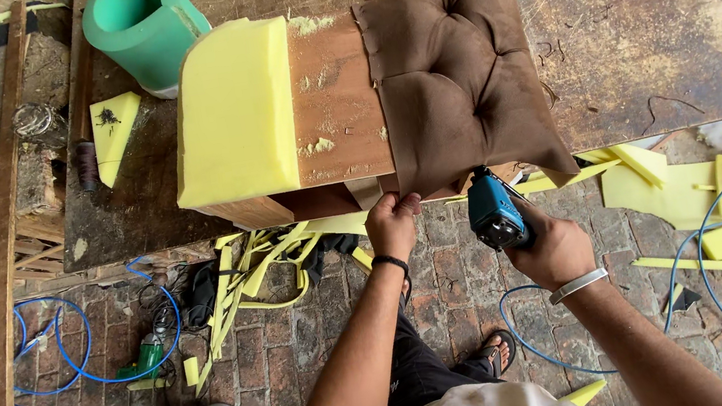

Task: The person staples brown fabric over a foam-covered wooden block using a pneumatic staple gun. They smooth the fabric, trim excess with scissors, and continue securing the material around the edges and corners.

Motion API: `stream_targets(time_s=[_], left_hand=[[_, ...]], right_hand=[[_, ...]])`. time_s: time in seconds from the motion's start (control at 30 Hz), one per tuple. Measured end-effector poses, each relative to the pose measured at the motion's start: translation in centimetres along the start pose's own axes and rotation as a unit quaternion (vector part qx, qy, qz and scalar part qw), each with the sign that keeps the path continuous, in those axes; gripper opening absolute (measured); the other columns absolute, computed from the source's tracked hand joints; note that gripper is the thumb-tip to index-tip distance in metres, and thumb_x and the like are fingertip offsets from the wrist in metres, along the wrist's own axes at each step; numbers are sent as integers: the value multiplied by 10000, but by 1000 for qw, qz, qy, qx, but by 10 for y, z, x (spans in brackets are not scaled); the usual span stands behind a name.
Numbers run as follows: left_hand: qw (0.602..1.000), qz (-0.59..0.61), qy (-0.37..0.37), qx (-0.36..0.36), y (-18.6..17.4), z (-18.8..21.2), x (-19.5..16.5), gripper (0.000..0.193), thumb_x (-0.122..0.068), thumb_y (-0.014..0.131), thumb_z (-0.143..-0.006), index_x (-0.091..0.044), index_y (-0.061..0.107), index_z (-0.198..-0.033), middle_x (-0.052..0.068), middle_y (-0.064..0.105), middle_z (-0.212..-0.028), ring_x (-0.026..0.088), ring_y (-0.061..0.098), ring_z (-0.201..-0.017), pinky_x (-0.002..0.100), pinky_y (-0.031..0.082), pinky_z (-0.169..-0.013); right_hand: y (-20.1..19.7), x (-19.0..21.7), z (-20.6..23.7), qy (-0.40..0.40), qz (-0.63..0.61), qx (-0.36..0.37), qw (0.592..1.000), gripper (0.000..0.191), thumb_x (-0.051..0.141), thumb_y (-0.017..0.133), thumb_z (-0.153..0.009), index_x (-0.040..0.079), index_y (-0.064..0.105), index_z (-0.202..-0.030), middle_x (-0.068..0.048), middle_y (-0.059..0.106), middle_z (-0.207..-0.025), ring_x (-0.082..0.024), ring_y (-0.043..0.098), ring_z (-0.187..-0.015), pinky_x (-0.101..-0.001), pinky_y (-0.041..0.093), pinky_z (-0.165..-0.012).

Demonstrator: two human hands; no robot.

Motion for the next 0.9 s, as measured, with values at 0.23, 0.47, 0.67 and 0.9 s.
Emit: stream_targets(time_s=[0.23, 0.47, 0.67, 0.9], left_hand=[[994, 94, -45, -23, 26, -33, -2, 226, -204, 793, -928, -15, 704, -841, 71, 692, -679, 125, 572, -471, 295, 452, -431], [952, 273, -135, -34, 42, -43, -17, 95, -142, 666, -975, -57, 704, -988, 50, 762, -840, 151, 673, -554, 295, 479, -426], [939, 290, -185, -18, 46, -46, -25, 133, -134, 584, -993, -84, 663, -1087, 65, 763, -909, 175, 741, -673, 316, 508, -482], [954, 266, -138, -14, 42, -44, -24, 104, -75, 709, -911, -29, 720, -1004, 55, 738, -917, 178, 667, -767, 338, 507, -677]], right_hand=[[16, -12, 19, 107, -414, -5, 904, 381, 309, 783, -890, -18, 680, -1056, -100, 706, -803, -217, 689, -652, -428, 575, -636], [97, -2, 20, 164, -940, 196, 226, 493, 453, 577, -1073, -22, 708, -1071, 63, 508, -655, -58, 561, -540, -233, 507, -547], [142, 54, 14, 121, -971, 206, -13, 539, 621, 607, -976, 206, 519, -643, 97, 531, -599, -101, 575, -623, -264, 502, -602], [136, 92, 12, 85, -973, 195, -84, 498, 605, 627, -988, 211, 492, -716, 102, 499, -586, -61, 532, -583, -222, 478, -582]])
Point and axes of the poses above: each hand's wrist, its own z-axis away from the middle knuckle, its own y-axis out of the palm, x = y × z, the point moved 1 cm from there along -z, towards the middle knuckle
